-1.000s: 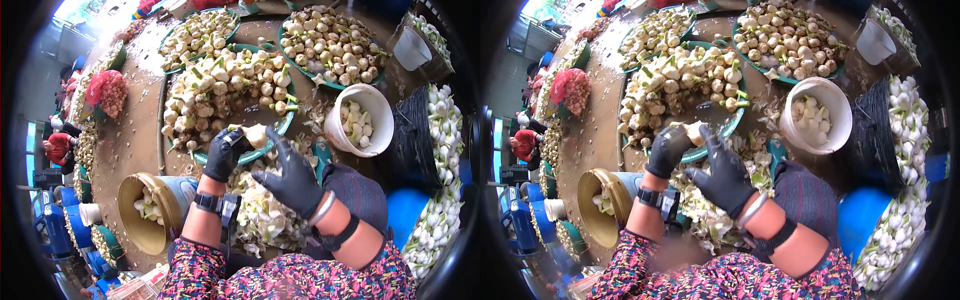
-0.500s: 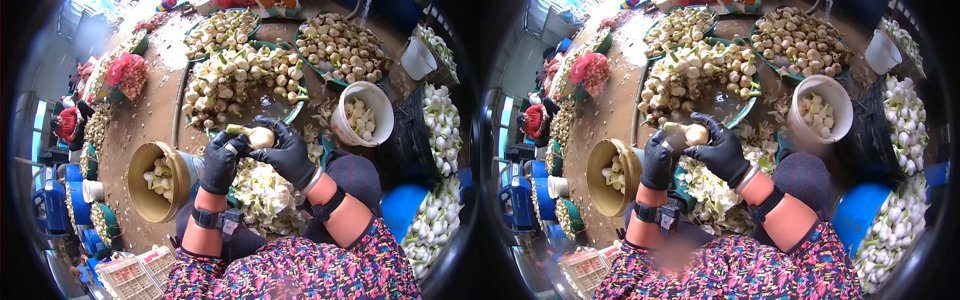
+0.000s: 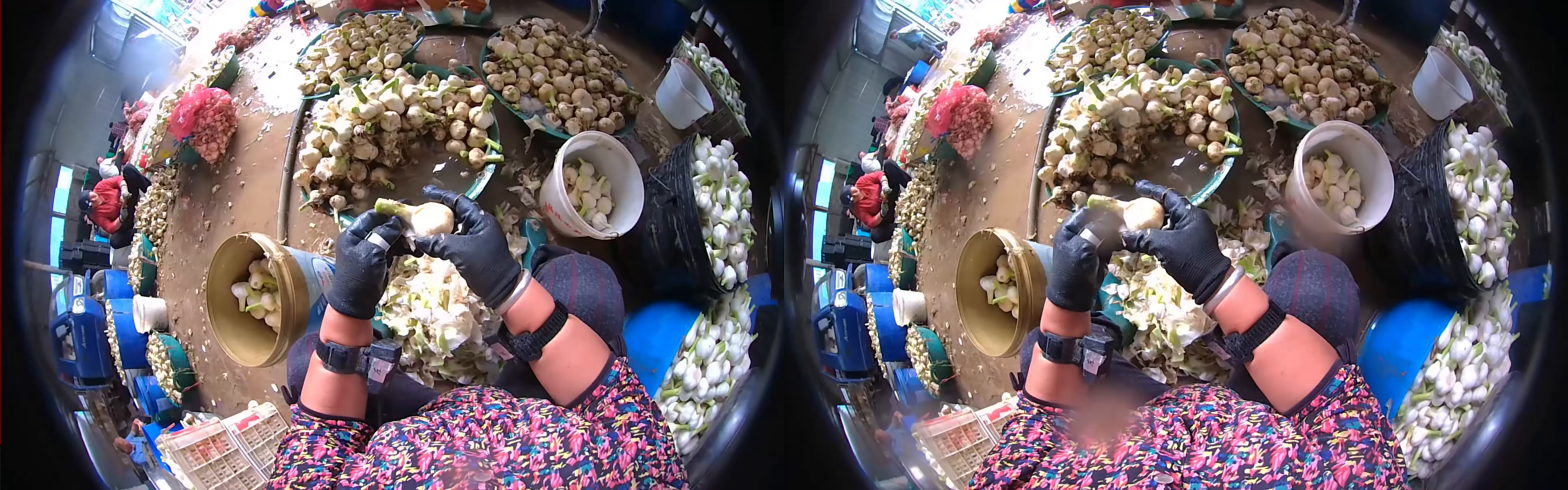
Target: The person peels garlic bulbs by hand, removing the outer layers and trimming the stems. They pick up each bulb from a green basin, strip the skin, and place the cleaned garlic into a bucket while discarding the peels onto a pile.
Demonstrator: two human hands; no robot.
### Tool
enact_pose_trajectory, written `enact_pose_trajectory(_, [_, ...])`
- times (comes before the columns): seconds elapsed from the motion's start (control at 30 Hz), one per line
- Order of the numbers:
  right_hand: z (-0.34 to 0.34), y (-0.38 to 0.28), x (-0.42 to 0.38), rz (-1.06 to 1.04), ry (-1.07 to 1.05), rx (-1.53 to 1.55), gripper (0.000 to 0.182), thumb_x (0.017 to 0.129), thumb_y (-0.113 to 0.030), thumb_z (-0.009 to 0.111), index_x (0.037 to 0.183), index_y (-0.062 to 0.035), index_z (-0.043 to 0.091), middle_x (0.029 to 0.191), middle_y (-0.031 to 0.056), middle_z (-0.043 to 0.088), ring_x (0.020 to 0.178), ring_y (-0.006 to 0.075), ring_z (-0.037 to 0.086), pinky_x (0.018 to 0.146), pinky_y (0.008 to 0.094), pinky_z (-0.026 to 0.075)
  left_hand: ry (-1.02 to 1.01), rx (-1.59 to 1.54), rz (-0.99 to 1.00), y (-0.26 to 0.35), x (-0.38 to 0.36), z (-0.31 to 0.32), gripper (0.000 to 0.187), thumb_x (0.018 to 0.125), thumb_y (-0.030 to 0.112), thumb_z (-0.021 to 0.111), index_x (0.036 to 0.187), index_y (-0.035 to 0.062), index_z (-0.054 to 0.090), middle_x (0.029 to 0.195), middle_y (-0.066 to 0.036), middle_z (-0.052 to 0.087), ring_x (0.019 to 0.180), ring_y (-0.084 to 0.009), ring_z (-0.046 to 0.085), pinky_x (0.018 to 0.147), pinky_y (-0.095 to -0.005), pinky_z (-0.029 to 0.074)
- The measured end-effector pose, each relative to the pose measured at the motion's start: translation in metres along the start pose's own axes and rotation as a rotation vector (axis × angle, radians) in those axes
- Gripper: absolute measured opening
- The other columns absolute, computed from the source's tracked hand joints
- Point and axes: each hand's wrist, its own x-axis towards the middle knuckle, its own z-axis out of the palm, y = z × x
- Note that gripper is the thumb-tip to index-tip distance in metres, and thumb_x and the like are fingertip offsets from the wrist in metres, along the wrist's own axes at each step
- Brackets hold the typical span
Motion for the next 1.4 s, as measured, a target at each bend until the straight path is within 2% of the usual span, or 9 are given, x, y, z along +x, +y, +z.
enact_pose_trajectory(0.07, [0.000, 0.002, 0.001, -0.093, -0.015, -0.062, 0.061, 0.070, 0.002, 0.071, 0.125, 0.0012, 0.044, 0.106, 0.0092, 0.059, 0.092, 0.0141, 0.058, 0.080, 0.0267, 0.051, -0.061, 0.700, 0.523, -0.002, 0.002, -0.003, 0.023, 0.084, 0.006, 0.052, 0.103, -0.0055, 0.057, 0.087, -0.009, 0.061, 0.078, -0.0168, 0.062, 0.070, -0.0280, 0.052])
enact_pose_trajectory(0.1, [0.000, 0.002, 0.000, -0.174, -0.033, -0.150, 0.059, 0.072, -0.003, 0.071, 0.125, 0.0014, 0.046, 0.106, 0.0089, 0.059, 0.093, 0.0142, 0.057, 0.081, 0.0273, 0.049, 0.023, -0.076, 0.006, 0.007, -0.002, 0.010, 0.020, 0.086, 0.009, 0.054, 0.101, -0.0029, 0.058, 0.083, -0.006, 0.060, 0.079, -0.0143, 0.060, 0.070, -0.0265, 0.051])
enact_pose_trajectory(0.17, [-0.004, 0.002, 0.001, -0.265, -0.045, -0.358, 0.056, 0.073, -0.007, 0.071, 0.123, 0.0015, 0.047, 0.106, 0.0094, 0.059, 0.095, 0.0147, 0.056, 0.084, 0.0285, 0.047, 0.012, -0.368, -0.214, -0.006, -0.004, 0.007, 0.017, 0.085, 0.007, 0.054, 0.100, -0.0005, 0.059, 0.081, -0.003, 0.060, 0.080, -0.0124, 0.059, 0.068, -0.0259, 0.049])
enact_pose_trajectory(0.47, [-0.006, -0.001, 0.004, 0.531, 0.044, 0.366, 0.042, 0.087, -0.051, 0.048, 0.088, -0.0103, 0.055, 0.067, 0.0029, 0.055, 0.051, 0.0143, 0.052, 0.044, 0.0261, 0.040, 0.081, -0.315, -0.299, -0.017, -0.008, 0.006, 0.021, 0.079, 0.004, 0.058, 0.099, -0.0011, 0.062, 0.089, -0.004, 0.063, 0.078, -0.0121, 0.059, 0.072, -0.0264, 0.047])
enact_pose_trajectory(0.73, [0.006, -0.010, -0.007, -0.044, -0.019, -0.265, 0.037, 0.077, -0.006, 0.068, 0.107, -0.0026, 0.045, 0.086, 0.0066, 0.056, 0.068, 0.0132, 0.060, 0.057, 0.0260, 0.052, 0.064, -0.269, -0.215, -0.007, -0.008, 0.003, 0.015, 0.081, 0.004, 0.057, 0.094, 0.0009, 0.063, 0.085, -0.004, 0.064, 0.075, -0.0104, 0.058, 0.070, -0.0258, 0.046])
enact_pose_trajectory(0.97, [-0.004, -0.035, -0.011, 0.682, -0.227, -0.035, 0.030, 0.084, -0.032, 0.058, 0.096, -0.0043, 0.056, 0.075, 0.0079, 0.061, 0.058, 0.0149, 0.057, 0.052, 0.0266, 0.046, -0.088, 0.208, 0.062, -0.037, -0.012, 0.001, 0.033, 0.079, 0.009, 0.063, 0.111, 0.0040, 0.058, 0.097, -0.006, 0.063, 0.087, -0.0144, 0.059, 0.078, -0.0293, 0.047])
enact_pose_trajectory(1.17, [-0.005, -0.022, -0.008, 0.373, -0.077, -0.027, 0.040, 0.081, -0.022, 0.066, 0.112, -0.0058, 0.045, 0.087, 0.0055, 0.057, 0.066, 0.0138, 0.060, 0.054, 0.0266, 0.052, -0.071, -0.445, -0.402, -0.001, -0.011, -0.013, 0.040, 0.085, 0.007, 0.055, 0.123, -0.0017, 0.046, 0.100, -0.008, 0.061, 0.083, -0.0124, 0.059, 0.072, -0.0257, 0.049])
enact_pose_trajectory(1.3, [-0.005, -0.002, -0.004, -0.227, -0.140, -0.512, 0.048, 0.077, -0.021, 0.072, 0.114, -0.0055, 0.043, 0.091, 0.0056, 0.058, 0.068, 0.0129, 0.060, 0.055, 0.0265, 0.052, 0.030, -0.098, 0.015, -0.004, -0.015, -0.001, 0.024, 0.081, 0.005, 0.053, 0.104, -0.0019, 0.055, 0.092, -0.006, 0.061, 0.083, -0.0141, 0.058, 0.076, -0.0283, 0.047])
enact_pose_trajectory(1.4, [-0.009, -0.019, -0.001, 0.404, -0.165, 0.076, 0.048, 0.081, -0.038, 0.064, 0.114, -0.0064, 0.049, 0.096, 0.0073, 0.060, 0.079, 0.0161, 0.061, 0.067, 0.0300, 0.052, -0.004, -0.529, -0.242, 0.009, -0.014, -0.005, 0.018, 0.080, 0.004, 0.054, 0.096, -0.0019, 0.059, 0.093, -0.007, 0.062, 0.083, -0.0156, 0.059, 0.077, -0.0279, 0.046])
